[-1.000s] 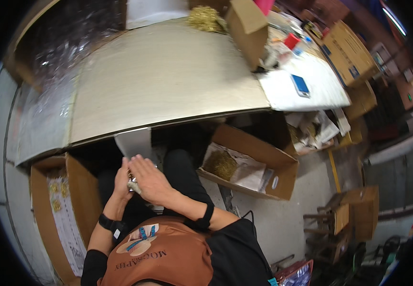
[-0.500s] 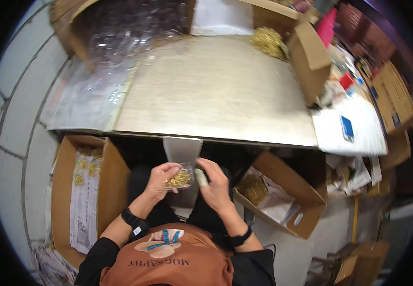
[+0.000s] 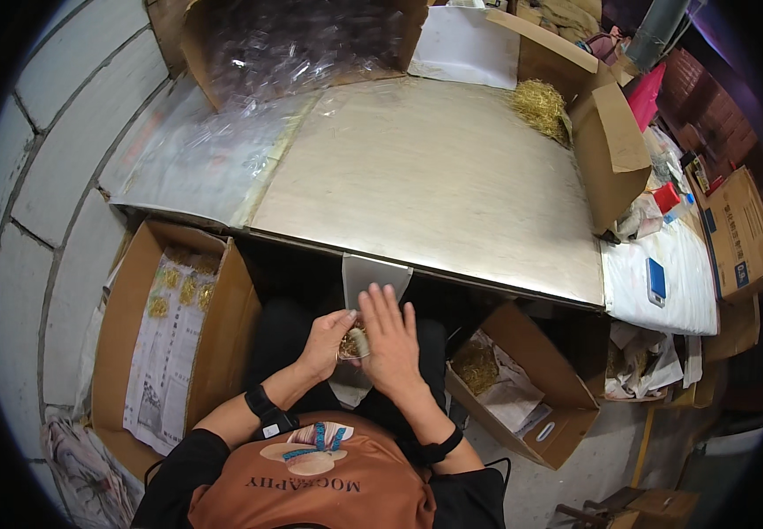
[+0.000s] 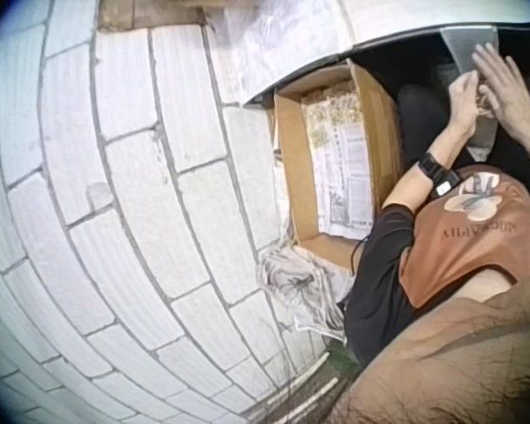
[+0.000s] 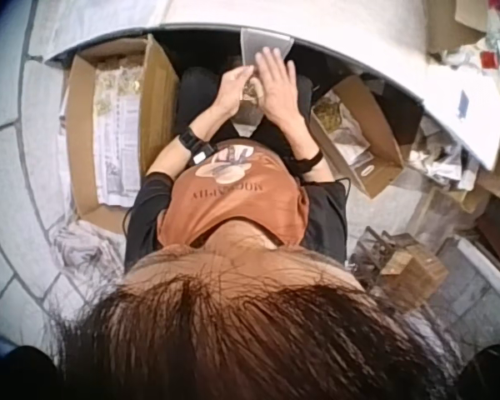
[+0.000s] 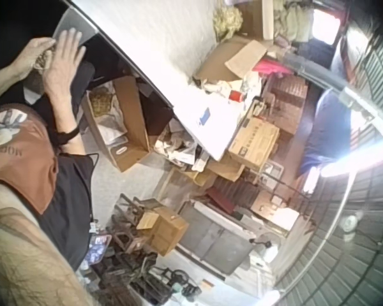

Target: Packaging small gold-colored metal clips into plastic bags and cardboard boxes.

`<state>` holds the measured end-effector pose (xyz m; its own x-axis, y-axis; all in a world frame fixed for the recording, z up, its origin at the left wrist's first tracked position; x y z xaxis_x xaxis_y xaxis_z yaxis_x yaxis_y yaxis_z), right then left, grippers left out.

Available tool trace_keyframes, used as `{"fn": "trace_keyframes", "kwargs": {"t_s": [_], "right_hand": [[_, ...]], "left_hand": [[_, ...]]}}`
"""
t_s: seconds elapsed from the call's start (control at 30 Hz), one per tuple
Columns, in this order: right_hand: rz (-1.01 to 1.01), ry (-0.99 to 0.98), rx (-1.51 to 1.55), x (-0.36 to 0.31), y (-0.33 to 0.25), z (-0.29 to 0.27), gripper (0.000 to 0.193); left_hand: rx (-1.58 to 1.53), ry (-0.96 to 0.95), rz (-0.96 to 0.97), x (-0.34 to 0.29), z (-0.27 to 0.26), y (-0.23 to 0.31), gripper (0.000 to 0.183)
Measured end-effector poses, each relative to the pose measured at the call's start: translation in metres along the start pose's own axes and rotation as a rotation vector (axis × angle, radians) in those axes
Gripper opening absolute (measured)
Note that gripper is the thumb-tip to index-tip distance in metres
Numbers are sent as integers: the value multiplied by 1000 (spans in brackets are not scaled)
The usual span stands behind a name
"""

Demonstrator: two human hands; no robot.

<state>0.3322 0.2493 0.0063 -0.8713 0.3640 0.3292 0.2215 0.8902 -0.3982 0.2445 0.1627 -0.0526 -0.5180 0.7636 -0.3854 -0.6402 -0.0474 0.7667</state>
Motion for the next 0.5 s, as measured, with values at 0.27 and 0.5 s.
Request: {"fn": "trace_keyframes", "kwargs": {"t_s": [0.27, 0.5], "right_hand": [[55, -40, 151, -2, 3, 0, 61], [-52, -92, -29, -6, -9, 5, 63]], "left_hand": [[3, -128, -51, -3, -5, -1, 36], [-164, 25, 41, 11, -13, -11, 30]]}}
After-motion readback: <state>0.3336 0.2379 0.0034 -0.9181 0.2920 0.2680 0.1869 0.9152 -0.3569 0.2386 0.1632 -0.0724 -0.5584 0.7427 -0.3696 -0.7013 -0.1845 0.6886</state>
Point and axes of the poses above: each hand's wrist, its own x-axis towards the middle knuckle, its own z-axis out of the palm, y = z × x, the point moved 3 cm from there along x, towards the middle knuckle, and after that the axes turned 7 degrees about y, right-handed, at the moved point
